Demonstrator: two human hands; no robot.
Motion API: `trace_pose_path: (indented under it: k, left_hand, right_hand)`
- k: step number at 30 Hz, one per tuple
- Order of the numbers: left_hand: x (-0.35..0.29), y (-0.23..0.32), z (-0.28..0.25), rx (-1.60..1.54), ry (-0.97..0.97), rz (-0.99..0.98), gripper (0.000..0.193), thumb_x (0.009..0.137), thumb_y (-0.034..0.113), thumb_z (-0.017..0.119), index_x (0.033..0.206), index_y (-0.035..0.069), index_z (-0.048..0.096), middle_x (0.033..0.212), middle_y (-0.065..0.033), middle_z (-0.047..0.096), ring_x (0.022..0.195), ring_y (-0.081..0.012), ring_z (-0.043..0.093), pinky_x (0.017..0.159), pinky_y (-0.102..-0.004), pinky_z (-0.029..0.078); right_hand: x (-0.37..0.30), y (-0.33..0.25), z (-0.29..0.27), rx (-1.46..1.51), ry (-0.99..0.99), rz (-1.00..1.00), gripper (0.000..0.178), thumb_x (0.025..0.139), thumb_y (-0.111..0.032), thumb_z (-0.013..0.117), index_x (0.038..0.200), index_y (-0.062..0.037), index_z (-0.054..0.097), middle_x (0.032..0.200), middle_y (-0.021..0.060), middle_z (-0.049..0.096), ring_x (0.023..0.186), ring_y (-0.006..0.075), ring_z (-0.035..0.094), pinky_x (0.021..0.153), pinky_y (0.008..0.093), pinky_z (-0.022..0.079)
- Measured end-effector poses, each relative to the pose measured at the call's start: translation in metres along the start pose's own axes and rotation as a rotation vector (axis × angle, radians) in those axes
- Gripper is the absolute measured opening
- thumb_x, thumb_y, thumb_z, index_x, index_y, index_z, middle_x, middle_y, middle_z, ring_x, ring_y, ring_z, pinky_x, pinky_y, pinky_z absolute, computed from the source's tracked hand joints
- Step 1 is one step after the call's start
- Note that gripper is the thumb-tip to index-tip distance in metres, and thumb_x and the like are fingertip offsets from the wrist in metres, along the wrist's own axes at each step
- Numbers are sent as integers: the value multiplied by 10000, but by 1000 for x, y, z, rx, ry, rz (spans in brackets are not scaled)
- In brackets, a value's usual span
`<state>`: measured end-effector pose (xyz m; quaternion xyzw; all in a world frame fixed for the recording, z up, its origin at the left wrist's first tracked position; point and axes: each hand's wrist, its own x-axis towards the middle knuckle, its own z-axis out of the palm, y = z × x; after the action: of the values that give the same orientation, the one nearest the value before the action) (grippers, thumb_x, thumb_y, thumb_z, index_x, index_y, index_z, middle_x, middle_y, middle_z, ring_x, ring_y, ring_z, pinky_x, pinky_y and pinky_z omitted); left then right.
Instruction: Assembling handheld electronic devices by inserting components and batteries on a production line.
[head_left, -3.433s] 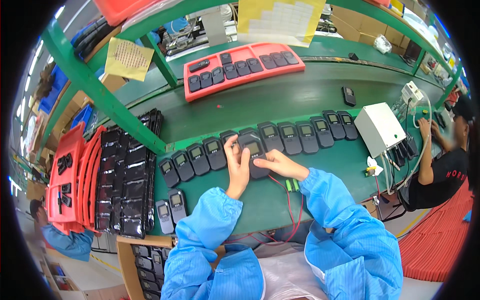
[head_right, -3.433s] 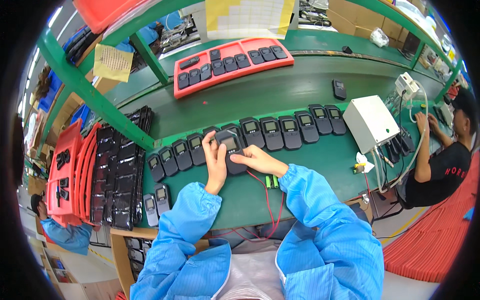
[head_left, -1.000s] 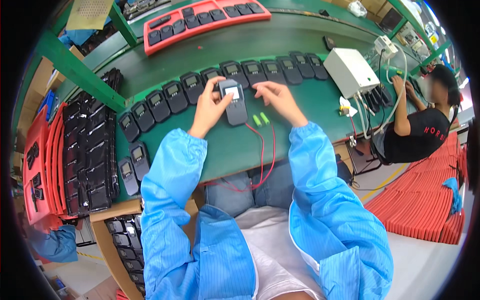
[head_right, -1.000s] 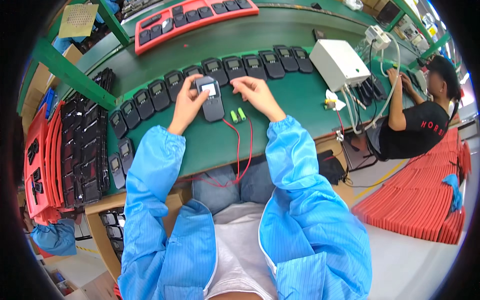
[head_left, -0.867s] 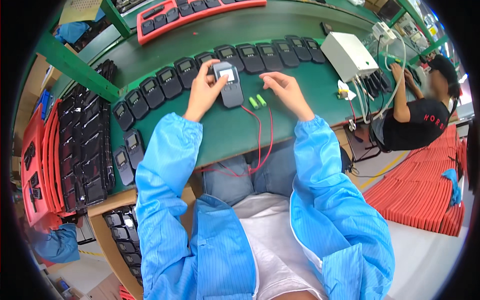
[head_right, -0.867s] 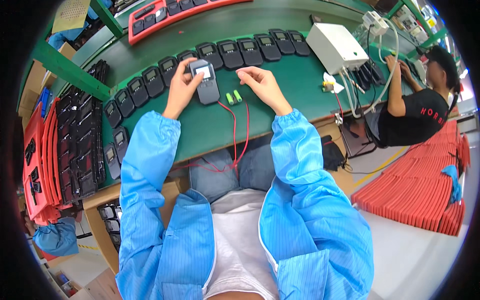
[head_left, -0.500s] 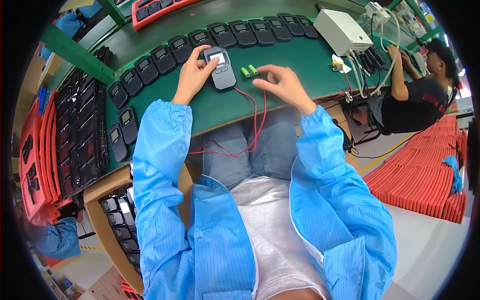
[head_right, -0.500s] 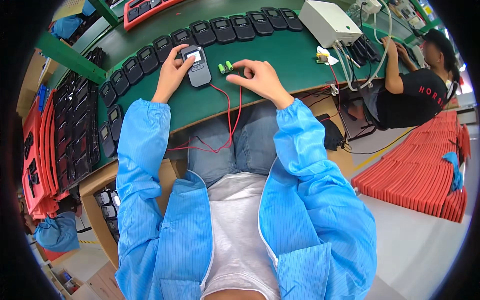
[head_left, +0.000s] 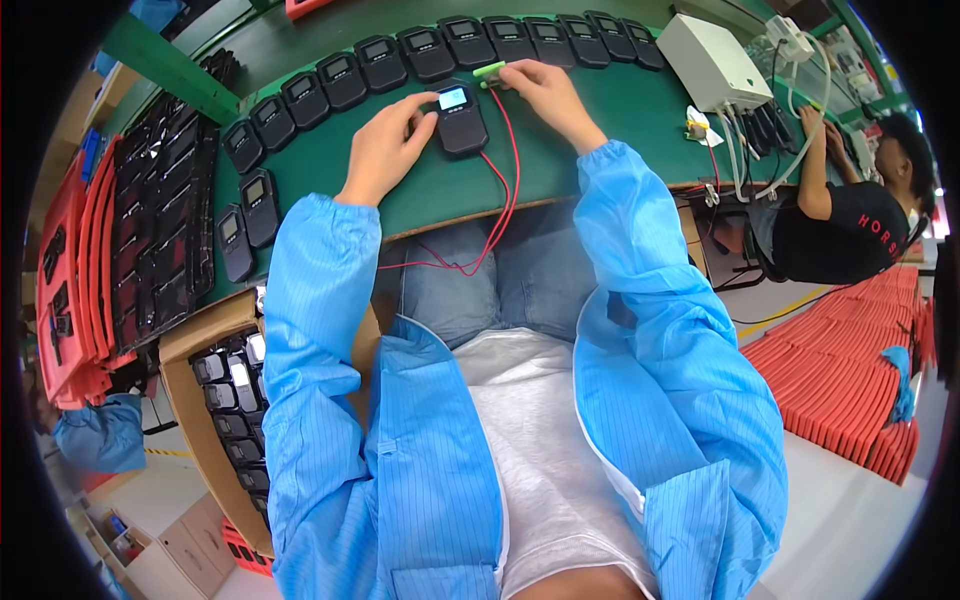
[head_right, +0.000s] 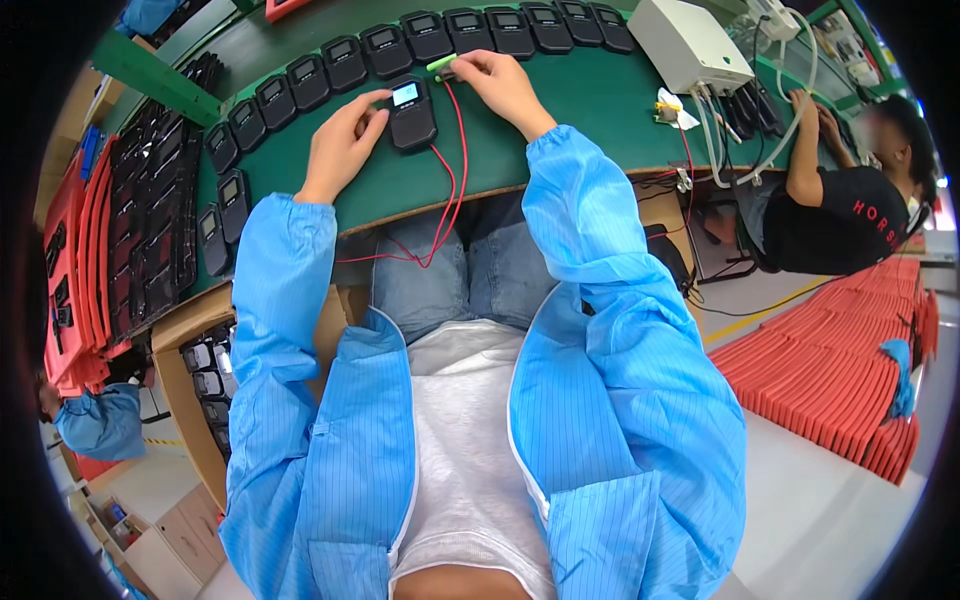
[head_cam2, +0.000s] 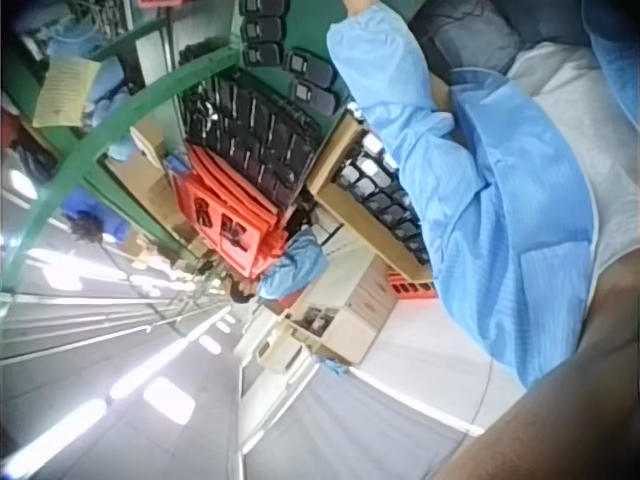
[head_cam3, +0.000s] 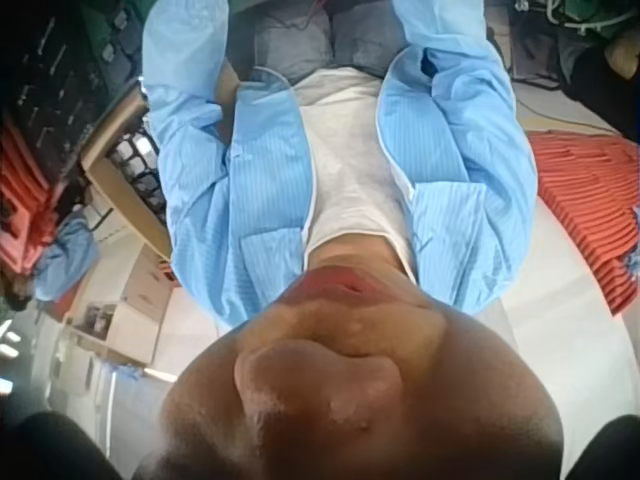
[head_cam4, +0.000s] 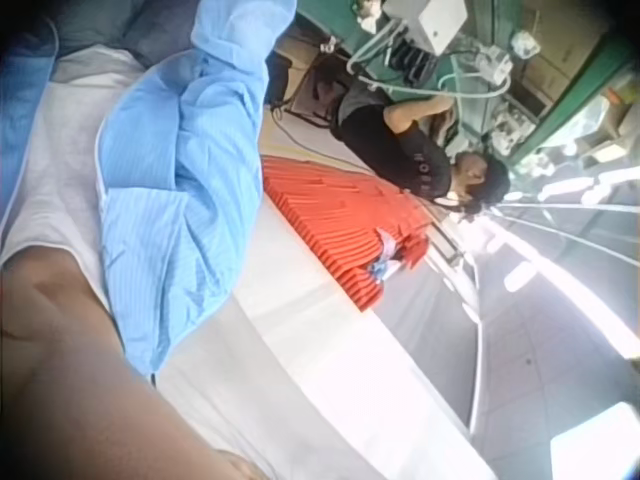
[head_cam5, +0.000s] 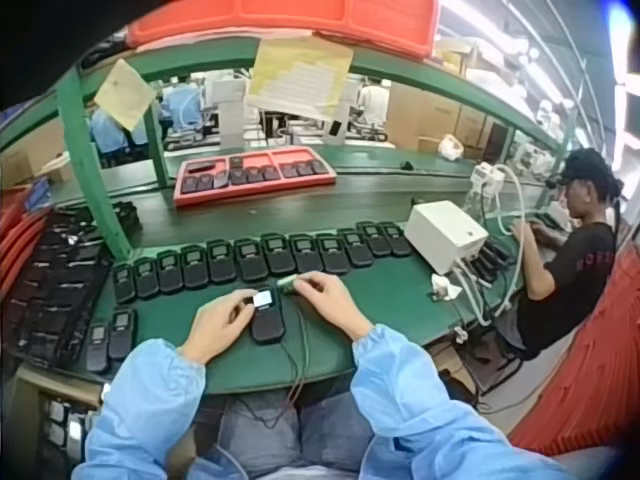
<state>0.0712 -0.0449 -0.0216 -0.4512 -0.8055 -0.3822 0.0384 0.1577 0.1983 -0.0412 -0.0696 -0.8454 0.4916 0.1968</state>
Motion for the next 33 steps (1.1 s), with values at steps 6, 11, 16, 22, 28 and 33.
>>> trace_pose_path:
  k: [6, 11, 16, 22, 28, 33]
  left_hand:
    - [-61, -22, -52, 432, 392, 59, 230, 813, 145, 635, 1041, 119, 639, 962, -68, 620, 939, -268, 570, 797, -371, 459]
    - [-97, -36, -92, 819, 410, -112, 403, 815, 209, 650, 1178, 66, 550, 1198, -155, 531, 1053, -352, 524, 917, -434, 417]
    - [-107, -59, -84, 1069, 320, -238, 483, 823, 236, 650, 1232, 33, 493, 1245, -172, 492, 1115, -367, 493, 953, -435, 399]
    - [-72, -33, -78, 533, 77, -249, 506, 836, 230, 648, 1275, 64, 456, 1268, -157, 475, 1158, -357, 481, 953, -408, 409]
    - [-18, -9, -70, 319, 10, -230, 508, 834, 172, 643, 1288, 68, 441, 1244, -122, 475, 1111, -302, 516, 909, -360, 429]
    - [19, -7, -63, -267, -47, -370, 518, 852, 162, 617, 1324, 71, 425, 1257, -80, 465, 1133, -205, 497, 900, -296, 413]
  right_hand:
    - [-5, -3, -3, 400, 115, 8, 307, 949, -273, 522, 1103, -17, 590, 950, 85, 674, 869, 118, 613, 736, 254, 464]
    - [-18, -18, -17, 565, 171, 152, 300, 969, -274, 473, 1125, -26, 532, 988, 133, 660, 879, 159, 617, 750, 273, 474]
    - [-16, -12, -26, 784, 313, 171, 286, 970, -276, 460, 1124, -37, 496, 990, 151, 637, 819, 183, 603, 738, 290, 479]
    - [-16, -8, -28, 915, 363, 188, 275, 957, -274, 492, 1113, -47, 497, 868, 101, 604, 752, 161, 562, 707, 287, 468]
    - [-18, -8, -22, 739, 296, 194, 238, 964, -278, 495, 1072, -66, 505, 797, 62, 592, 650, 121, 552, 595, 245, 462]
    - [-20, -17, -30, 777, 207, 244, 229, 968, -270, 493, 1089, -75, 483, 766, 56, 590, 660, 136, 594, 576, 241, 478]
